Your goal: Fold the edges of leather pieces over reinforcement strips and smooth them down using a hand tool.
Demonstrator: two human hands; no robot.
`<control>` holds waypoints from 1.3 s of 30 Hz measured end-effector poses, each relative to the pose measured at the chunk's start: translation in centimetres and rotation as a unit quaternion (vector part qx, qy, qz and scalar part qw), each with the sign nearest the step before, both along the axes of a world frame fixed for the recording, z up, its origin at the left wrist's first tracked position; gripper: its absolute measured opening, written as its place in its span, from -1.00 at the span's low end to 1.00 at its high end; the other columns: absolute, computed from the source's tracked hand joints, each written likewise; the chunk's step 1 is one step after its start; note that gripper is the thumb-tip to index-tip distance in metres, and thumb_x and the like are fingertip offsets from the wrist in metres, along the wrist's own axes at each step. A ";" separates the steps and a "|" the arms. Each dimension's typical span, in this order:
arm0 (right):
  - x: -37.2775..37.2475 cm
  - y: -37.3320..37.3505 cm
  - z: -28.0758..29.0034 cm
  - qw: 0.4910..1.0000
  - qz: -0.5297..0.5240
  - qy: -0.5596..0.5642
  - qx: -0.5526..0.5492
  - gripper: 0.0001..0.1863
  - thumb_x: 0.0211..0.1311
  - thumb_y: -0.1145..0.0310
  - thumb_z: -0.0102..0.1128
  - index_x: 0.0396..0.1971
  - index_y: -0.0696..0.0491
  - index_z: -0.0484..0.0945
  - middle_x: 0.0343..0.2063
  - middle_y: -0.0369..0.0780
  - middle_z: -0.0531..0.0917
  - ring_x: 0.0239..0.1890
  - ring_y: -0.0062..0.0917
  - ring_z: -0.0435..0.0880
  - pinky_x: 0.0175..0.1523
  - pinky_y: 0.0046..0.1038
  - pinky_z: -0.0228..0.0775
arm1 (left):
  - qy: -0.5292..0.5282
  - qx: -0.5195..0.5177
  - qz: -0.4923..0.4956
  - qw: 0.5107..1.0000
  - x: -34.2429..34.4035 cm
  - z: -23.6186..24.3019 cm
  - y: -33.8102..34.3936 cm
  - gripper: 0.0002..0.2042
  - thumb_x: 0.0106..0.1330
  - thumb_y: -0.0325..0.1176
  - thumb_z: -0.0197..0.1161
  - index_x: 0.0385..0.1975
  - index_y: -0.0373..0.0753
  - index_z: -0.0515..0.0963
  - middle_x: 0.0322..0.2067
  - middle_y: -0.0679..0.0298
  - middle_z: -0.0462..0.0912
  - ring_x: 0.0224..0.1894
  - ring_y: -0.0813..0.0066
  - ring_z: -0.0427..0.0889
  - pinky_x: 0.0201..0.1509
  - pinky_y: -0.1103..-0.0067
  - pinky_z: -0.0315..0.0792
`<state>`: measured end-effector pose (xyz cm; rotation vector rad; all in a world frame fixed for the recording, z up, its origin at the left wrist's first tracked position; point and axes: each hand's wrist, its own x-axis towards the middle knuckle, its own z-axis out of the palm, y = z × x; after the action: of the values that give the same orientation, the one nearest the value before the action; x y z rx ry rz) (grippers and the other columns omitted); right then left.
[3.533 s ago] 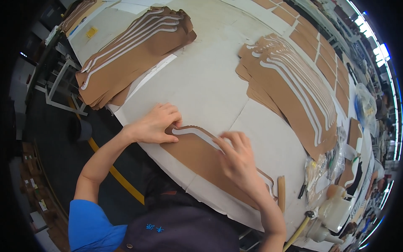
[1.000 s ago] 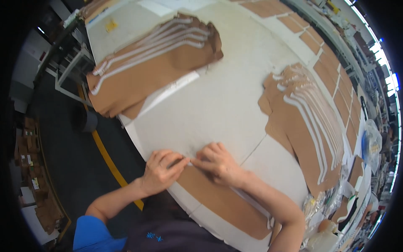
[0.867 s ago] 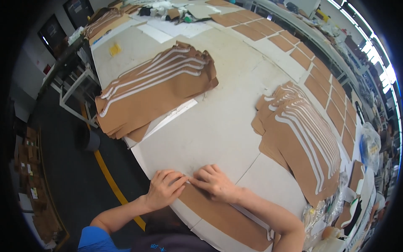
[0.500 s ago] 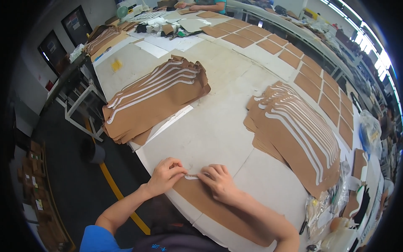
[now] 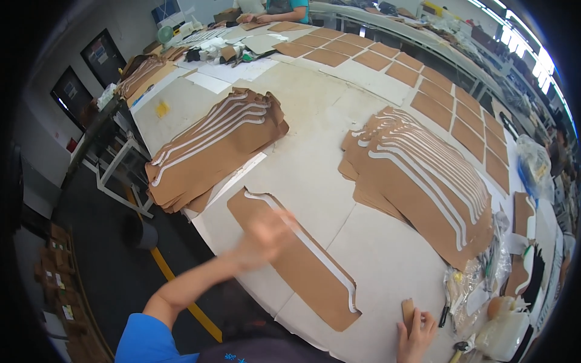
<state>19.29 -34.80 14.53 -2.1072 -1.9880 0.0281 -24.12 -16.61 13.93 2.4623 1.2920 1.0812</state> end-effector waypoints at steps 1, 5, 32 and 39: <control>0.2 -0.3 -0.5 0.999 -0.005 0.040 -0.019 -0.49 0.20 0.46 0.46 0.16 0.22 0.58 0.03 0.03 0.52 0.09 -0.04 0.50 0.19 -0.10 0.38 | 0.014 -0.010 -0.029 0.999 2.2 -1.0 -2.4 -0.74 0.30 -0.39 0.42 -0.03 -0.23 0.66 0.05 0.14 0.65 0.14 0.08 0.62 0.19 0.21 0.51; 0.0 0.7 -0.4 0.996 0.040 0.081 -0.005 -0.48 0.19 0.53 0.43 0.17 0.24 0.57 -0.03 -0.01 0.51 0.02 -0.07 0.54 0.13 -0.13 0.42 | 0.028 -0.054 -0.094 0.994 6.5 -2.6 -6.7 -0.69 0.28 -0.30 0.46 -0.02 -0.21 0.67 0.11 0.19 0.62 0.23 0.15 0.57 0.30 0.24 0.45; -8.1 2.1 1.2 0.965 0.243 0.095 -0.009 -0.46 0.09 0.57 0.31 0.16 0.18 0.64 0.04 -0.10 0.60 -0.05 -0.26 0.61 -0.03 -0.23 0.40 | 0.006 -0.046 -0.147 0.988 10.0 -1.9 -9.1 -0.74 0.16 -0.50 0.48 -0.14 -0.29 0.68 -0.03 0.22 0.68 0.03 0.16 0.65 0.08 0.29 0.52; -8.3 2.9 1.0 0.951 0.300 0.067 0.013 -0.45 -0.02 0.58 0.23 0.10 0.27 0.61 0.08 -0.14 0.59 -0.02 -0.29 0.60 -0.01 -0.24 0.40 | 0.028 -0.079 -0.144 0.986 10.1 -1.9 -9.6 -0.66 0.17 -0.40 0.51 -0.05 -0.25 0.66 0.05 0.22 0.66 0.11 0.17 0.59 0.16 0.26 0.47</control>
<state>10.99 -31.94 15.57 -1.3656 -2.4373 0.2429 -14.01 -26.25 11.98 2.4749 0.9525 0.8112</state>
